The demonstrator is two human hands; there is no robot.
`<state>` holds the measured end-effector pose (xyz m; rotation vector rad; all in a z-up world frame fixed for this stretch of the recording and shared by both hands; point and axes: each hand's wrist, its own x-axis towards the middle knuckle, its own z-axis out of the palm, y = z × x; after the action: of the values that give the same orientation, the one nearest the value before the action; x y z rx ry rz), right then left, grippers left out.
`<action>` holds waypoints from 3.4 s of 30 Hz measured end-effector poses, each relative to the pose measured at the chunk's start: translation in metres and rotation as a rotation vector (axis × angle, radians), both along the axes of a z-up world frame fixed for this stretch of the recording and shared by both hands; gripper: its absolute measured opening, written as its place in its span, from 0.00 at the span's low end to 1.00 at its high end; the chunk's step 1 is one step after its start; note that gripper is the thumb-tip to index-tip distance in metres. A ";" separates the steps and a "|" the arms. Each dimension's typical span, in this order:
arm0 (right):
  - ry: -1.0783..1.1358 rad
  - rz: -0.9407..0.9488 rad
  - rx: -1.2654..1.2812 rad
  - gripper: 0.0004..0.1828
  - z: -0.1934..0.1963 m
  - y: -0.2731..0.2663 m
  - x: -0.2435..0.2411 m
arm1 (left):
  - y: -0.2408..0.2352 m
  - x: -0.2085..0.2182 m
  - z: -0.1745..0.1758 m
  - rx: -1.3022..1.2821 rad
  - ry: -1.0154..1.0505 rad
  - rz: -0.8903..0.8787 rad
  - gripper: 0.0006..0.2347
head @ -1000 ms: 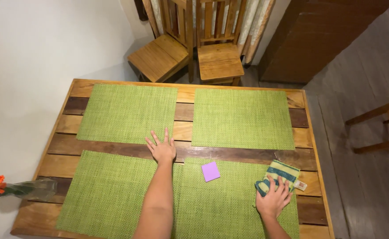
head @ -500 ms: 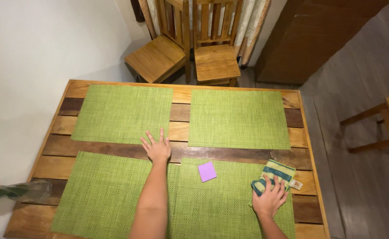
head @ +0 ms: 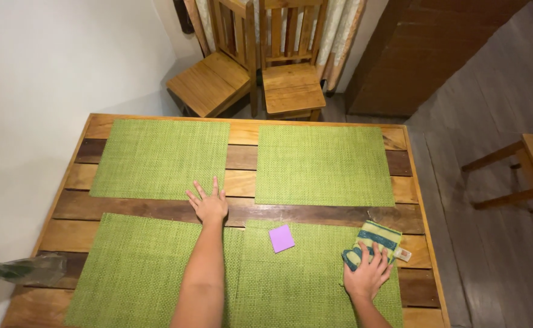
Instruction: Cleaning a dining table and chairs with a cloth.
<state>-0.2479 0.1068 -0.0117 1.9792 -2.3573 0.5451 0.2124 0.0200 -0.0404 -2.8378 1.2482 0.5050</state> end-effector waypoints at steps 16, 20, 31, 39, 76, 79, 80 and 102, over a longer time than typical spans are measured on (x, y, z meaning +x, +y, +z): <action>0.022 0.006 0.017 0.38 0.003 0.000 0.001 | 0.004 -0.002 0.011 -0.011 0.021 -0.003 0.26; 0.017 0.013 -0.009 0.38 -0.001 0.004 0.000 | 0.008 -0.031 0.025 -0.047 -0.174 -0.093 0.29; 0.029 -0.005 0.006 0.39 0.002 -0.001 -0.001 | -0.011 -0.187 0.070 0.020 0.114 -0.852 0.25; 0.029 0.003 0.018 0.40 0.006 -0.001 -0.001 | -0.018 -0.175 0.042 -0.085 0.128 -0.906 0.23; -0.098 0.131 -0.006 0.41 0.001 -0.001 -0.015 | 0.142 -0.198 0.031 -0.304 0.179 -0.660 0.30; -0.118 0.167 -0.013 0.40 -0.003 0.003 -0.022 | 0.196 -0.193 0.018 -0.444 -0.026 -0.565 0.34; -0.213 0.221 -0.047 0.41 0.000 0.006 -0.025 | 0.210 -0.192 0.016 -0.546 -0.023 -0.510 0.34; -0.137 0.290 -0.030 0.43 0.012 0.068 -0.084 | 0.238 -0.230 0.021 -0.454 -0.131 -0.457 0.33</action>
<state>-0.3319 0.1749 -0.0002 2.3583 -2.1254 0.7426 -0.0177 0.2580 -0.0195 -2.6821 2.1241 0.0193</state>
